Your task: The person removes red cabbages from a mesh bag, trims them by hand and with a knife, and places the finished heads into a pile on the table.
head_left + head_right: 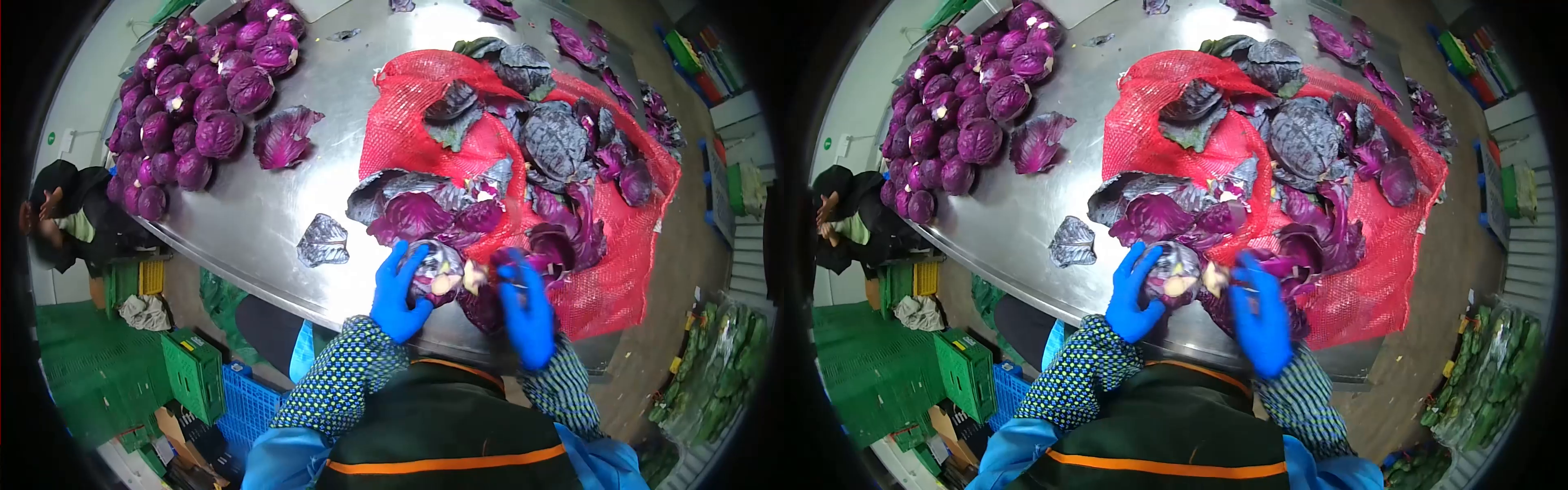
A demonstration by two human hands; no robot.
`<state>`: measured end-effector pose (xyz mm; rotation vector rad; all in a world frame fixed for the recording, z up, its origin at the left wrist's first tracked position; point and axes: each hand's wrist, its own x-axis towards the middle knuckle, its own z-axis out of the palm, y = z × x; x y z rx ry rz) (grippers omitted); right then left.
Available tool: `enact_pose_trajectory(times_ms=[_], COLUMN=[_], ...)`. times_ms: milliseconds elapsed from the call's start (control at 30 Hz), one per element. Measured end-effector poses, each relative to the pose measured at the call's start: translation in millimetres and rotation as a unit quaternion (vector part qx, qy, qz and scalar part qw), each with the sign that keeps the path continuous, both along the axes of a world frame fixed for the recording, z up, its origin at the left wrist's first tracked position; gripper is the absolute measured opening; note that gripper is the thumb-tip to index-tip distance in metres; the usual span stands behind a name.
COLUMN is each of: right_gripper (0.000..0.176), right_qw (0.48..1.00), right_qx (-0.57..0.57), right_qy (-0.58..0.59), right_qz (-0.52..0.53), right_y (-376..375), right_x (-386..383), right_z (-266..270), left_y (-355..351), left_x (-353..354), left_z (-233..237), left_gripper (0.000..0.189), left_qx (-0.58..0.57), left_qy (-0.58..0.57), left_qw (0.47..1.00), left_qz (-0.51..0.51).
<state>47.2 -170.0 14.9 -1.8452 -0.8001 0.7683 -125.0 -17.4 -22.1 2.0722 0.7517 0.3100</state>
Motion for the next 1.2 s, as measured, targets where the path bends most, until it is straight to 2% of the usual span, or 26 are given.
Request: enact_pose_trajectory(times_ms=[67,133,167,267,300,333,400,467,533,567,633,667,700,733,767,800,867,900,933,967,1000,1067,1100,1133,1167,1200], right_gripper=[0.049,0.046,0.046,0.047,0.043,0.043,0.043,0.043,0.042,0.043,0.050,0.053,0.056,0.048,0.041,0.033,0.023,0.018,0.018,0.022,0.029,0.052,0.069,0.060,0.050,0.042], right_qw=[0.998,0.968,0.997,0.994,0.989,0.990,0.941,0.951,0.993,0.976,0.978,0.967,0.963,0.957,0.969,0.979,0.991,0.976,0.993,0.985,0.963,0.950,0.954,0.974,0.974,0.969], right_qx=[0.005,-0.061,0.077,0.022,0.022,0.020,-0.182,-0.132,-0.029,-0.165,-0.034,0.021,0.025,0.011,0.011,0.015,-0.072,-0.136,-0.094,-0.071,-0.045,0.058,0.120,0.147,0.111,0.075], right_qy=[0.028,0.240,0.012,0.048,-0.050,-0.047,-0.137,-0.103,-0.044,-0.016,0.111,0.187,0.236,0.266,0.218,0.170,0.113,0.169,0.043,0.158,0.266,0.302,0.254,0.133,0.184,0.235], right_qz=[0.050,-0.035,0.024,0.096,0.134,0.130,0.251,0.260,0.106,0.143,0.171,0.172,0.123,0.112,0.114,0.115,0.022,0.015,0.060,0.026,-0.003,0.051,0.104,0.106,0.069,0.033], right_y=[30,43,32,27,33,42,62,78,88,89,90,90,86,85,81,81,77,76,70,60,57,59,61,67,68,71], right_x=[-5,-18,-17,2,6,9,16,37,70,83,67,47,30,18,14,12,23,34,47,49,51,30,19,10,12,15], right_z=[-36,-30,-79,-55,-33,-17,2,-40,-88,-91,-70,-58,-62,-53,-59,-66,-31,-14,-27,-32,-14,39,40,54,63,68], left_y=[-15,-29,-33,-17,-11,-5,-6,-1,-1,-4,3,3,3,6,14,14,7,1,-4,-10,-14,-13,-8,-2,2,3], left_x=[10,20,24,27,27,27,25,28,24,17,12,6,4,6,3,3,-3,-7,-8,-4,3,10,10,9,7,3], left_z=[-8,3,8,-10,-12,-15,-16,-16,-13,-13,-20,-26,-32,-34,-32,-23,8,14,29,41,52,68,72,75,77,78], left_gripper=[0.083,0.086,0.094,0.101,0.102,0.104,0.106,0.107,0.108,0.109,0.109,0.108,0.106,0.105,0.101,0.101,0.099,0.099,0.099,0.099,0.099,0.099,0.099,0.099,0.098,0.099], left_qx=[0.016,0.065,0.081,0.040,0.031,0.012,0.002,0.002,0.010,0.012,0.017,-0.059,-0.135,-0.203,-0.247,-0.241,-0.345,-0.374,-0.412,-0.392,-0.369,-0.372,-0.169,0.044,-0.007,-0.193], left_qy=[-0.034,-0.034,-0.037,-0.033,-0.047,-0.076,-0.045,-0.049,-0.055,-0.044,-0.026,-0.034,-0.046,-0.065,-0.067,-0.071,-0.098,-0.157,-0.173,-0.198,-0.228,-0.228,-0.187,-0.136,-0.155,-0.161], left_qw=[0.999,0.994,0.991,0.993,0.994,0.993,0.995,0.995,0.995,0.997,0.999,0.996,0.986,0.970,0.961,0.961,0.927,0.908,0.884,0.886,0.886,0.883,0.961,0.988,0.987,0.964], left_qz=[0.006,0.084,0.100,0.107,0.097,0.084,0.085,0.083,0.086,0.062,0.031,0.054,0.082,0.114,0.107,0.112,0.107,0.107,0.133,0.145,0.160,0.173,0.116,0.052,0.041,0.085])
